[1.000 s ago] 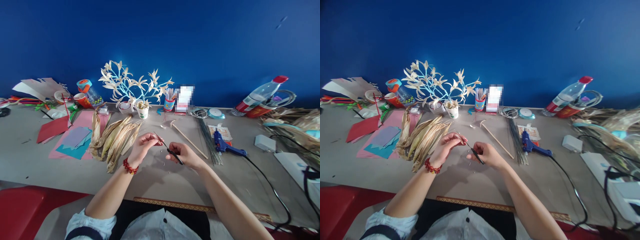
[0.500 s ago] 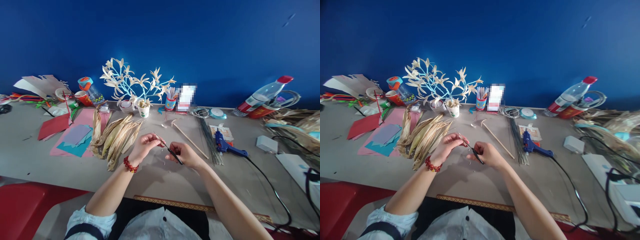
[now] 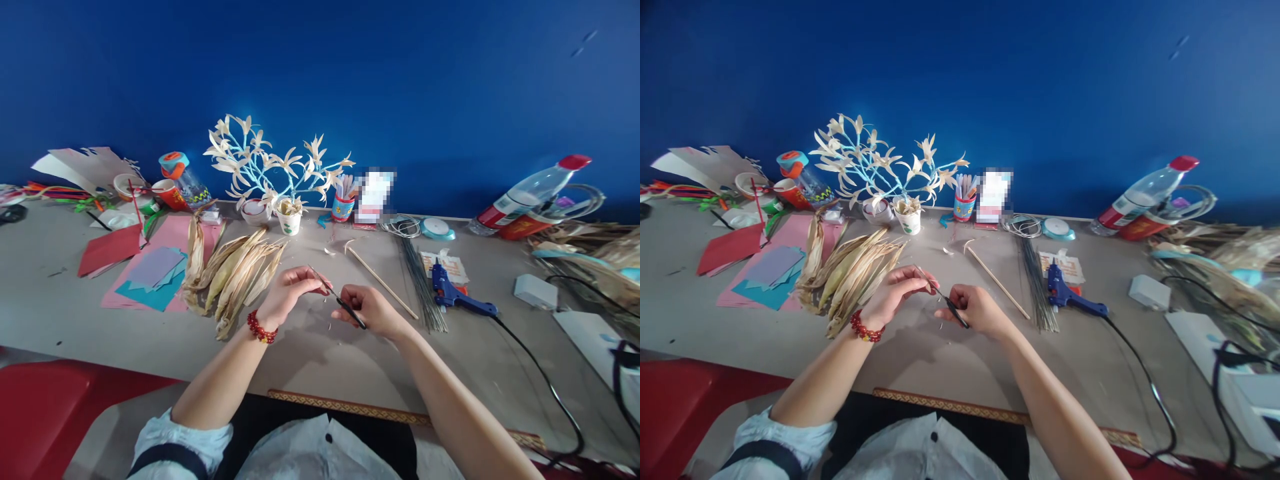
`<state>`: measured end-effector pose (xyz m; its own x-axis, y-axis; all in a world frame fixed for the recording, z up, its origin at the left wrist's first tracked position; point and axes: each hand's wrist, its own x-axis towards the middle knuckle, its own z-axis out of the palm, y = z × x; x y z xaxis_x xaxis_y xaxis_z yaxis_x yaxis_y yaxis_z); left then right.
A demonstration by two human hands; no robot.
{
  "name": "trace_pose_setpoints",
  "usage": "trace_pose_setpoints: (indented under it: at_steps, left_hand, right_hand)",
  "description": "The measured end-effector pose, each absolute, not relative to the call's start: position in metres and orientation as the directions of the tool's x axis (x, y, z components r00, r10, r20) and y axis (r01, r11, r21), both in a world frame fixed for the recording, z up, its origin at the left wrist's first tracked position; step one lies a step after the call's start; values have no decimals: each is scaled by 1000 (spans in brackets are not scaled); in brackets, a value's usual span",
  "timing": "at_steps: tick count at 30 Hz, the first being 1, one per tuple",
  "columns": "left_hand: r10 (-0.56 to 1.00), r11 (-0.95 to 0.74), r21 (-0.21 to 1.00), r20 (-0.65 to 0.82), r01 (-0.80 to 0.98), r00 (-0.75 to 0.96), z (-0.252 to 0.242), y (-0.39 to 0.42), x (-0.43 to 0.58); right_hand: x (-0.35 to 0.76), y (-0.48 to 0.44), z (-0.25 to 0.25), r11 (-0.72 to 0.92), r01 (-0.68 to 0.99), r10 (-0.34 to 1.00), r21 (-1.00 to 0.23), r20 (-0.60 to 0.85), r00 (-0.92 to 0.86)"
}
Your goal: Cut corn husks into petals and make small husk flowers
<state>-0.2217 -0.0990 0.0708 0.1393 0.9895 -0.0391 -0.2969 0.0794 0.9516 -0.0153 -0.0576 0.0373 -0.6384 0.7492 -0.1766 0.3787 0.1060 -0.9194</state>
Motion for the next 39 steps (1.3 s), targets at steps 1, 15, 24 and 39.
trace_pose_setpoints:
  at_steps: [1,15,24,39]
  left_hand:
    - [989,85,950,-43,-299,143,71,-99,-222]
    - [987,83,972,-50,-221,155,70,-98,-225]
    - [986,82,980,-53,-183,158,69,-98,-225]
    - [982,62,984,-30,-169,184,70,-98,-226]
  right_hand:
    - [-16,-58,37,110,384,753,-917,-175,-634]
    - [-15,-58,45,59,385,730,-921,-223,-646]
    - [-14,-59,39,41,372,717,-927,-232,-658]
    - [-17,-59,41,75,387,745,-919,-206,-635]
